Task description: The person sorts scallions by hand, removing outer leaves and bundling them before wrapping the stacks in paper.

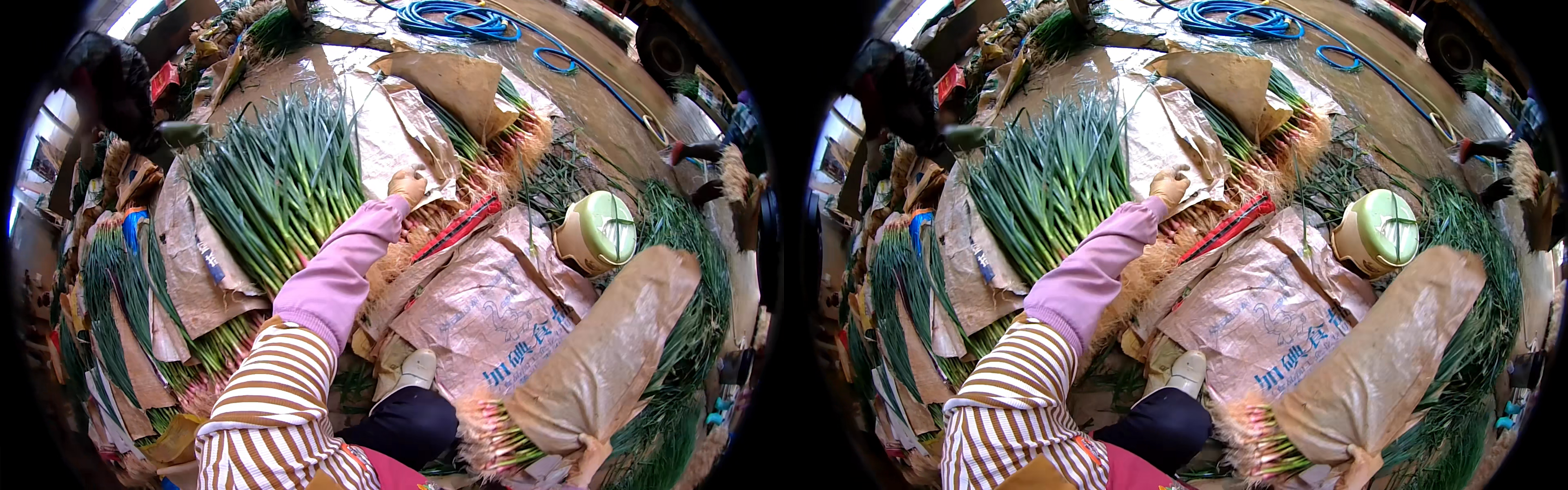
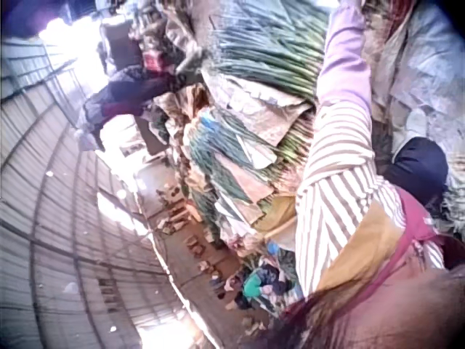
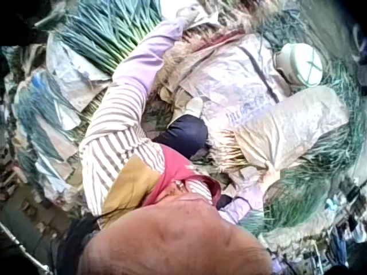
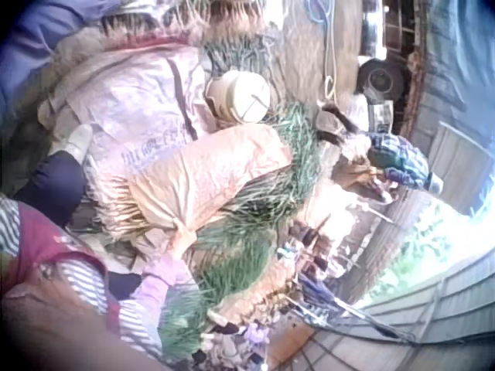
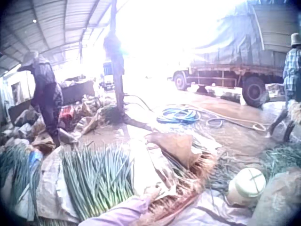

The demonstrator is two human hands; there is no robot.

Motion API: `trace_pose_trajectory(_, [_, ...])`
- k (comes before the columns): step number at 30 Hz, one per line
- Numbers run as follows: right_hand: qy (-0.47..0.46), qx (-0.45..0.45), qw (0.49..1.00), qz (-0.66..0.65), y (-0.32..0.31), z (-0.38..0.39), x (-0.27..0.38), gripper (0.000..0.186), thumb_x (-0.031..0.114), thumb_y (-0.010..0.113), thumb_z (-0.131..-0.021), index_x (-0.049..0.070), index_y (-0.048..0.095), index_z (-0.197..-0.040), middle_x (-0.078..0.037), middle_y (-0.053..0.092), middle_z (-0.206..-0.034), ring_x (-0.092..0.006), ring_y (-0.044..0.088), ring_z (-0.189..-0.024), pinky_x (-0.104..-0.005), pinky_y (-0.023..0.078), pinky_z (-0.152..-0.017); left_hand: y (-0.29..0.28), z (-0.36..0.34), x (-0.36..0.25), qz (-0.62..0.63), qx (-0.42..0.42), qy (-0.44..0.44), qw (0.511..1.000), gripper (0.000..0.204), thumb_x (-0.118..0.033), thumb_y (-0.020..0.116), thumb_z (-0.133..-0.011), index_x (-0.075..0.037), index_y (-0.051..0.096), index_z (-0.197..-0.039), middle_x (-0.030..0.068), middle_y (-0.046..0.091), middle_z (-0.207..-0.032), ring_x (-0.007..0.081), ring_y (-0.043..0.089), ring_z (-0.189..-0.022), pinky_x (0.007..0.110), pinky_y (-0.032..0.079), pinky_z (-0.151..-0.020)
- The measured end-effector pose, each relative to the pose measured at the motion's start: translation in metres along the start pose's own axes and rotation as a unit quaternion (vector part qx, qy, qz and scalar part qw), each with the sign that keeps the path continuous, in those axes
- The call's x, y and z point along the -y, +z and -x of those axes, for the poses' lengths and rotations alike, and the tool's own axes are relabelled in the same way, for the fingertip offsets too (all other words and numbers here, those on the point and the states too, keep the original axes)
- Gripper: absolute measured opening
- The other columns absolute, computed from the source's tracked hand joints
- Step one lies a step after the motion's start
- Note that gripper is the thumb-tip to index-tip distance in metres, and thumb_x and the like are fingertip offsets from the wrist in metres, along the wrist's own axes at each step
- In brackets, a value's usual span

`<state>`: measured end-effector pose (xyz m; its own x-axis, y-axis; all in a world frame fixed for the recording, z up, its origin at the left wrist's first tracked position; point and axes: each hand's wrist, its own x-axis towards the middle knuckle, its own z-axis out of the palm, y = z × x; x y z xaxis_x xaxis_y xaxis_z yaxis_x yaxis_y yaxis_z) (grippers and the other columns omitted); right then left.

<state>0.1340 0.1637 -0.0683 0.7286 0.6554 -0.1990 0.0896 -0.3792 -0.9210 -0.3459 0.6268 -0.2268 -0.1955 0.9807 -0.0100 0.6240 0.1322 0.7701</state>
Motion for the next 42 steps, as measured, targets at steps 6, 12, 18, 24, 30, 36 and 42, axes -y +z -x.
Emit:
trace_pose_trajectory(6, [0.137,0.001,0.99,0.012,0.018,-0.015,-0.103,0.032,0.006,0.063,-0.067,-0.005,0.057,-0.097,-0.012,0.057,-0.077,-0.0191,0.053,-0.058,-0.0296,0.044,-0.054,0.012,-0.074,-0.037,-0.156,-0.006,-0.209,0.965,0.081,-0.057,0.058,-0.077,0.002,0.038,-0.128,0.0203,0.054,-0.121,0.0295,0.052,-0.115,0.038,0.04,-0.096])
trace_pose_trajectory(12, [0.108,-0.026,0.994,-0.019,-0.03,-0.029,-0.165,0.04,0.012,0.07,-0.07,-0.002,0.057,-0.105,-0.015,0.054,-0.067,-0.0194,0.049,-0.043,-0.0299,0.043,-0.036,0.053,-0.127,0.02,-0.061,0.0,-0.178,0.982,0.04,-0.029,0.068,-0.071,-0.01,0.064,-0.106,0.0125,0.064,-0.106,0.0258,0.062,-0.098,0.033,0.047,-0.085])
trace_pose_trajectory(18, [-0.108,-0.03,0.987,0.115,-0.009,-0.037,-0.083,0.034,0.0,0.063,-0.063,-0.006,0.058,-0.096,-0.017,0.055,-0.084,-0.0253,0.056,-0.069,-0.032,0.047,-0.05,-0.124,-0.054,-0.033,0.462,0.029,0.04,0.886,0.011,-0.002,0.059,-0.078,-0.002,0.061,-0.088,0.0043,0.061,-0.076,0.0139,0.06,-0.066,0.026,0.05,-0.061])
trace_pose_trajectory(24, [-0.075,-0.116,0.99,-0.011,0.081,-0.034,0.113,0.052,0.0,0.06,-0.054,-0.009,0.055,-0.105,-0.019,0.058,-0.099,-0.0266,0.054,-0.083,-0.0401,0.047,-0.071,-0.296,0.132,0.066,0.309,-0.127,-0.084,0.939,0.008,-0.003,0.059,-0.079,-0.001,0.06,-0.086,0.0038,0.062,-0.081,0.0114,0.06,-0.069,0.02,0.049,-0.065])
trace_pose_trajectory(30, [-0.229,0.09,0.939,0.239,0.061,-0.139,0.142,0.046,0.027,0.052,-0.068,-0.004,0.056,-0.102,-0.009,0.057,-0.093,-0.0166,0.053,-0.085,-0.037,0.045,-0.077,-0.305,0.178,0.122,0.378,-0.167,-0.08,0.907,0.01,-0.009,0.065,-0.079,-0.005,0.062,-0.088,-0.0019,0.062,-0.071,0.0045,0.052,-0.055,0.016,0.039,-0.048])
trace_pose_trajectory(36, [-0.524,0.149,0.825,0.148,0.243,-0.072,0.266,0.026,0.004,0.055,-0.059,-0.007,0.057,-0.082,-0.004,0.058,-0.076,-0.013,0.05,-0.064,-0.0254,0.042,-0.063,-0.299,0.179,0.128,0.467,-0.162,-0.058,0.867,0.015,-0.006,0.065,-0.079,0.0,0.061,-0.093,0.0057,0.066,-0.082,0.0099,0.062,-0.066,0.02,0.048,-0.058])
trace_pose_trajectory(42, [-0.312,0.483,0.816,0.056,0.443,-0.02,0.308,0.024,-0.005,0.053,-0.059,-0.006,0.059,-0.082,0.002,0.057,-0.073,-0.0061,0.045,-0.059,-0.0208,0.038,-0.049,-0.295,0.188,0.138,0.489,-0.167,-0.058,0.854,0.018,-0.006,0.067,-0.078,0.0,0.061,-0.094,0.0053,0.066,-0.086,0.0088,0.061,-0.072,0.02,0.047,-0.064])
